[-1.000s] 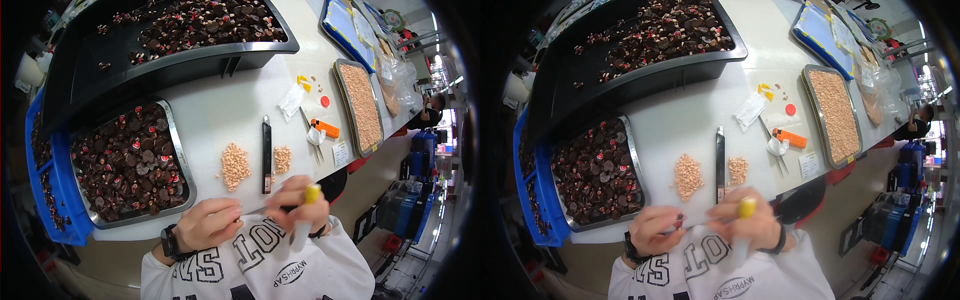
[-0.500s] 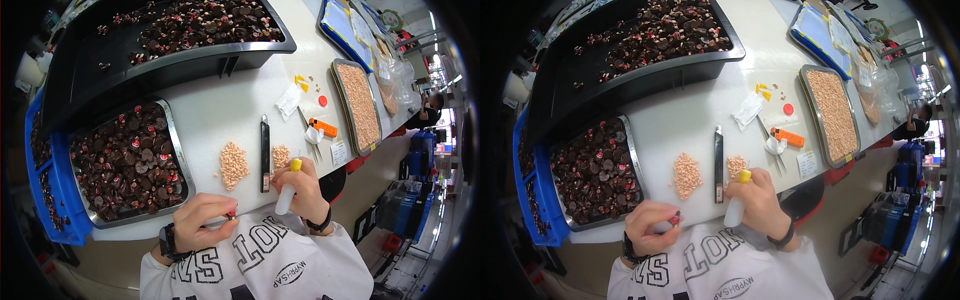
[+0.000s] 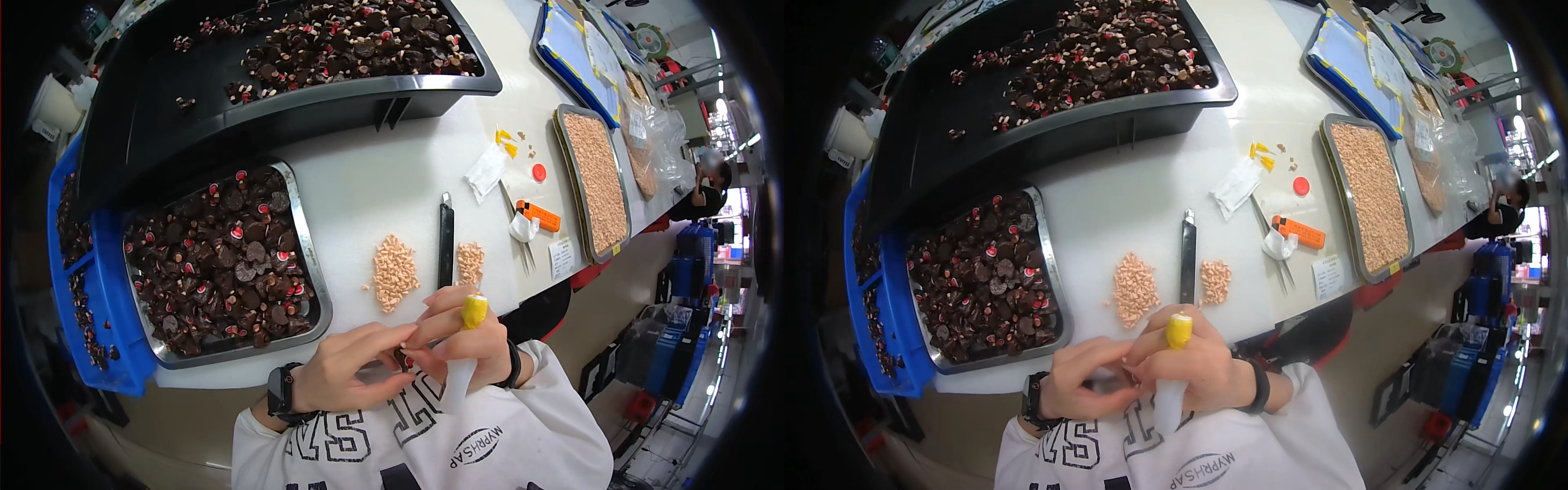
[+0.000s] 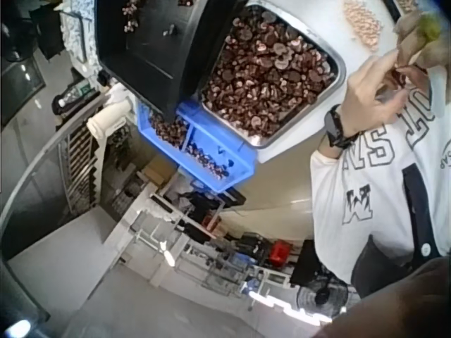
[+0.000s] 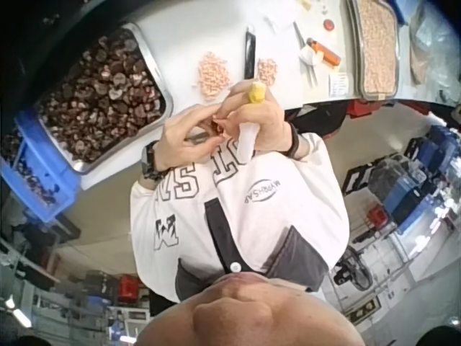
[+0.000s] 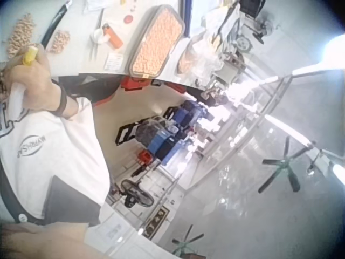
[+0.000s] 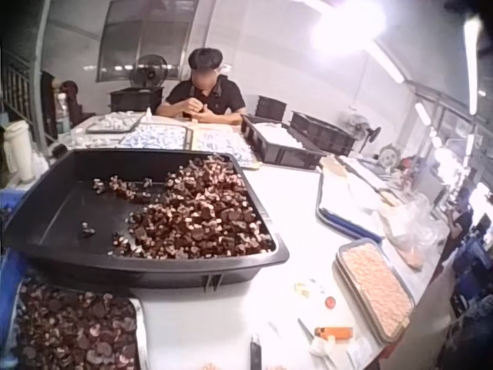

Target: The recorder is decorating small heart-shaped jewelry components by picking up pink beads with a tool and placing them onto the charms.

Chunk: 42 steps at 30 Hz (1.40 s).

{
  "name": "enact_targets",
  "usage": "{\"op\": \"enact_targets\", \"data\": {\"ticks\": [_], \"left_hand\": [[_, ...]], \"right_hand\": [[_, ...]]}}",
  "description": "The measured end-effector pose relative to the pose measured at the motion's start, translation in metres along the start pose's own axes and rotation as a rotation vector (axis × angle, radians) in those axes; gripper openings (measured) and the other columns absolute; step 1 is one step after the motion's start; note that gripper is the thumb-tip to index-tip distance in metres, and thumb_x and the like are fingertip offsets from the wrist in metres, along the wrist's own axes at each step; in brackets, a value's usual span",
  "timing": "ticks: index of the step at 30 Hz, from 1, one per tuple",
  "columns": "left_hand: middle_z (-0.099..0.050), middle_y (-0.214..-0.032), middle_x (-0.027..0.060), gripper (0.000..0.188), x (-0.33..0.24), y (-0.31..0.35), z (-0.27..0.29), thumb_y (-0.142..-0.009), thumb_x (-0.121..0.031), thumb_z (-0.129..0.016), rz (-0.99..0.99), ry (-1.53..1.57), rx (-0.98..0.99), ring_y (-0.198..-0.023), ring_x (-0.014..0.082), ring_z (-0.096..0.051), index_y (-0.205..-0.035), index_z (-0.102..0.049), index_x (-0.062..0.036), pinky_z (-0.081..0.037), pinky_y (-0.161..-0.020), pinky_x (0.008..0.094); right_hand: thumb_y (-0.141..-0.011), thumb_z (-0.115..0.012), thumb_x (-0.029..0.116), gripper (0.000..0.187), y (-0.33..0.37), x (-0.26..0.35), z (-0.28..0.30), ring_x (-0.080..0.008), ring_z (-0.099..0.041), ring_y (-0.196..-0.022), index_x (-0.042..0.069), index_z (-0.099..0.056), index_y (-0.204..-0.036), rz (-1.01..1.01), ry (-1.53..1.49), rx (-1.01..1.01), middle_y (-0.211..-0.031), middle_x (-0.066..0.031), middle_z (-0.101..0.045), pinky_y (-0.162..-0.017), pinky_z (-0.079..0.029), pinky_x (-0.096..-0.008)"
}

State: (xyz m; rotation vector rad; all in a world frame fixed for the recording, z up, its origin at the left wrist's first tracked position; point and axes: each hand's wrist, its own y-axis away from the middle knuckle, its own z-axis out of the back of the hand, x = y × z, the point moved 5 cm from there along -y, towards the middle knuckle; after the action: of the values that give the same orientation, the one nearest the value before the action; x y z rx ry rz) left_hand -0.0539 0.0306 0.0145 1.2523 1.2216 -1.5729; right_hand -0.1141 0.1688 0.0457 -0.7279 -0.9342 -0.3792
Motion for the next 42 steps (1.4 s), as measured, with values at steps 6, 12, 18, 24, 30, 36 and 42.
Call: {"op": "enact_targets", "data": {"ticks": [6, 12, 18, 24, 30, 36, 42], "left_hand": [[-0.064, -0.095, 0.0130, 0.065, 0.003, 0.003, 0.000, -0.072, 0.002, -0.072, 0.090, 0.120, 0.023, -0.072, 0.0143, -0.064, -0.130, -0.045, 0.0041, -0.053, -0.064, 0.0247], [-0.065, -0.095, 0.0146, 0.080, 0.007, 0.006, -0.001, -0.074, 0.002, -0.071, 0.162, 0.378, 0.188, -0.077, 0.0141, -0.065, -0.140, -0.027, 0.0051, -0.054, -0.067, 0.0239], [-0.066, -0.091, 0.0151, 0.083, 0.005, 0.006, -0.002, -0.074, 0.001, -0.071, 0.168, 0.394, 0.214, -0.079, 0.0160, -0.066, -0.141, -0.023, 0.0058, -0.054, -0.068, 0.0243], [-0.066, -0.091, 0.0189, 0.057, 0.003, 0.006, 0.010, -0.070, 0.000, -0.076, 0.041, 0.222, -0.036, -0.077, 0.0177, -0.065, -0.121, -0.050, 0.0075, -0.053, -0.068, 0.0259], [-0.065, -0.093, 0.0143, 0.036, -0.003, 0.008, 0.022, -0.067, 0.001, -0.078, -0.125, 0.068, -0.319, -0.078, 0.0175, -0.065, -0.100, -0.064, 0.0021, -0.054, -0.063, 0.0243], [-0.065, -0.091, 0.0127, 0.037, -0.005, 0.004, 0.018, -0.066, 0.001, -0.079, -0.133, -0.045, -0.269, -0.075, 0.0177, -0.066, -0.101, -0.066, 0.0009, -0.054, -0.061, 0.0246], [-0.066, -0.088, 0.0114, 0.038, -0.004, 0.005, 0.015, -0.064, 0.001, -0.079, -0.132, -0.167, -0.307, -0.070, 0.0178, -0.066, -0.100, -0.066, 0.0011, -0.054, -0.060, 0.0245]], "right_hand": [[-0.065, -0.075, -0.004, 0.036, 0.000, 0.001, 0.001, -0.0238, -0.056, -0.083, 0.013, -0.050, -0.085, 0.086, 0.125, -0.029, -0.089, -0.0065, -0.068, -0.077, -0.045, -0.0390], [-0.066, -0.074, -0.006, 0.040, 0.001, 0.003, 0.000, -0.0233, -0.058, -0.083, 0.014, -0.048, -0.090, 0.169, 0.249, -0.062, -0.089, -0.0069, -0.068, -0.077, -0.046, -0.0385], [-0.065, -0.074, -0.008, 0.042, 0.002, 0.002, 0.000, -0.0233, -0.058, -0.083, 0.014, -0.047, -0.087, 0.144, 0.240, -0.074, -0.092, -0.0088, -0.068, -0.074, -0.047, -0.0349], [-0.062, -0.073, -0.007, 0.033, 0.004, 0.001, 0.007, -0.0235, -0.058, -0.083, 0.011, -0.049, -0.076, 0.165, 0.109, -0.082, -0.099, -0.0105, -0.067, -0.068, -0.047, -0.0314], [-0.066, -0.072, -0.010, 0.036, 0.000, 0.010, 0.007, -0.0225, -0.060, -0.081, 0.011, -0.044, -0.070, 0.129, 0.107, -0.020, -0.098, -0.0105, -0.069, -0.065, -0.048, -0.0307], [-0.064, -0.071, -0.011, 0.036, 0.001, 0.004, 0.002, -0.0217, -0.060, -0.079, 0.009, -0.042, -0.060, 0.105, 0.080, -0.029, -0.095, -0.0115, -0.070, -0.058, -0.046, -0.0300], [-0.063, -0.071, -0.011, 0.025, 0.001, -0.004, -0.004, -0.0235, -0.061, -0.077, 0.005, -0.053, -0.066, 0.061, 0.052, -0.042, -0.094, -0.0128, -0.069, -0.057, -0.048, -0.0312]]}}
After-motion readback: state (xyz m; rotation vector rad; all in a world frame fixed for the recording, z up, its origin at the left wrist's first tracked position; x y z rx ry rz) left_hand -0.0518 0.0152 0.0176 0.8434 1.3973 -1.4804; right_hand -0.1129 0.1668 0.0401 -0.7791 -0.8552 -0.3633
